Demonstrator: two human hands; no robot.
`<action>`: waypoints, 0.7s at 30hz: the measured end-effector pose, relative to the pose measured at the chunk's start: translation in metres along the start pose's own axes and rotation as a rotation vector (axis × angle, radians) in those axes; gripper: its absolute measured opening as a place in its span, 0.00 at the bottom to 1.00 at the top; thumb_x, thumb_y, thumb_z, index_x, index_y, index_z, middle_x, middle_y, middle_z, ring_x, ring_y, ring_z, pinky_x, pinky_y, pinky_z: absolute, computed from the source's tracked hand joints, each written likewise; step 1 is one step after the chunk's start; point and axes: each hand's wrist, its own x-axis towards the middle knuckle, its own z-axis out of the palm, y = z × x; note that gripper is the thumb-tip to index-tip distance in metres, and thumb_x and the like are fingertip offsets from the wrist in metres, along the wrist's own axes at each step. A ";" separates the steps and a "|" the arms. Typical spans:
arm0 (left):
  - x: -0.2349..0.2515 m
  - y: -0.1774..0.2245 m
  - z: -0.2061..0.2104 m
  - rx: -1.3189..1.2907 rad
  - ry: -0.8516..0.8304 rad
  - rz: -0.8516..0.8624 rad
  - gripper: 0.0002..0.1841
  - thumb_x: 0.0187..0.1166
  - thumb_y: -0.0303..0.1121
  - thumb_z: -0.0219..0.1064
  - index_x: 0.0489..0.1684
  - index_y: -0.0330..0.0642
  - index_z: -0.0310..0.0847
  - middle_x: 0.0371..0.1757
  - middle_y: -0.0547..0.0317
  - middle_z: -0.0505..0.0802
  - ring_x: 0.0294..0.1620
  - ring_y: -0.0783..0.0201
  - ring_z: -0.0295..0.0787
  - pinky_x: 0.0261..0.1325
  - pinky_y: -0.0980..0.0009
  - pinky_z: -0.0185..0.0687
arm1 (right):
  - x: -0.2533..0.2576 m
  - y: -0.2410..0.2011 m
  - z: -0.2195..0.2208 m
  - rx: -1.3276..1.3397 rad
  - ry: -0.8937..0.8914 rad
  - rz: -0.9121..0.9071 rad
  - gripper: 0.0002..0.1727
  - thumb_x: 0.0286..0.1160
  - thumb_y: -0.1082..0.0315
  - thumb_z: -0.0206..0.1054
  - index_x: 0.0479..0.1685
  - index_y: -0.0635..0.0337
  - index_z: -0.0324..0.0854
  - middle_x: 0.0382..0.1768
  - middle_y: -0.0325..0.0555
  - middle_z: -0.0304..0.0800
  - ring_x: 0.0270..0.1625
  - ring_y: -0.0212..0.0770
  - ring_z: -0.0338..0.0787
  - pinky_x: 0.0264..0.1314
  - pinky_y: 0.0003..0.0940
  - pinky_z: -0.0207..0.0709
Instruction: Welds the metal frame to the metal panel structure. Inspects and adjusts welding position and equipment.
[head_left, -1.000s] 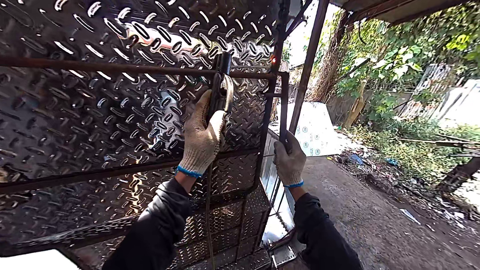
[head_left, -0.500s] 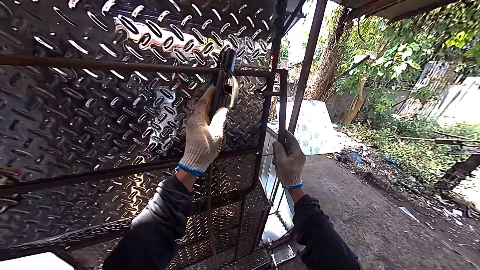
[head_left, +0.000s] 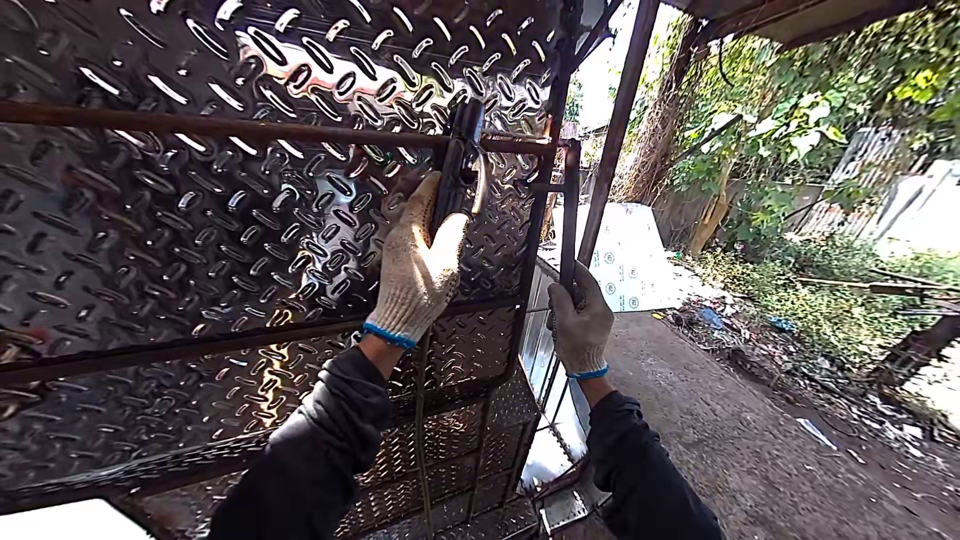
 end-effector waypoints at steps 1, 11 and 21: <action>-0.001 0.000 0.000 0.014 0.001 0.005 0.30 0.88 0.41 0.60 0.92 0.60 0.60 0.42 0.55 0.92 0.16 0.64 0.81 0.17 0.64 0.83 | 0.000 0.000 0.000 0.000 -0.004 0.004 0.27 0.78 0.58 0.69 0.74 0.62 0.79 0.32 0.41 0.91 0.22 0.34 0.86 0.24 0.37 0.86; -0.005 -0.009 -0.001 -0.087 0.033 0.064 0.30 0.89 0.39 0.60 0.92 0.61 0.59 0.39 0.54 0.91 0.15 0.62 0.81 0.14 0.64 0.82 | 0.000 0.001 -0.001 -0.005 -0.013 -0.023 0.28 0.77 0.59 0.70 0.74 0.63 0.79 0.33 0.42 0.91 0.22 0.34 0.86 0.23 0.37 0.85; -0.002 -0.011 -0.003 -0.065 0.005 0.058 0.30 0.88 0.38 0.62 0.91 0.59 0.61 0.42 0.53 0.91 0.16 0.62 0.82 0.16 0.64 0.83 | 0.001 0.000 0.000 0.026 -0.007 0.006 0.28 0.77 0.58 0.70 0.74 0.62 0.79 0.33 0.41 0.91 0.21 0.35 0.86 0.23 0.37 0.85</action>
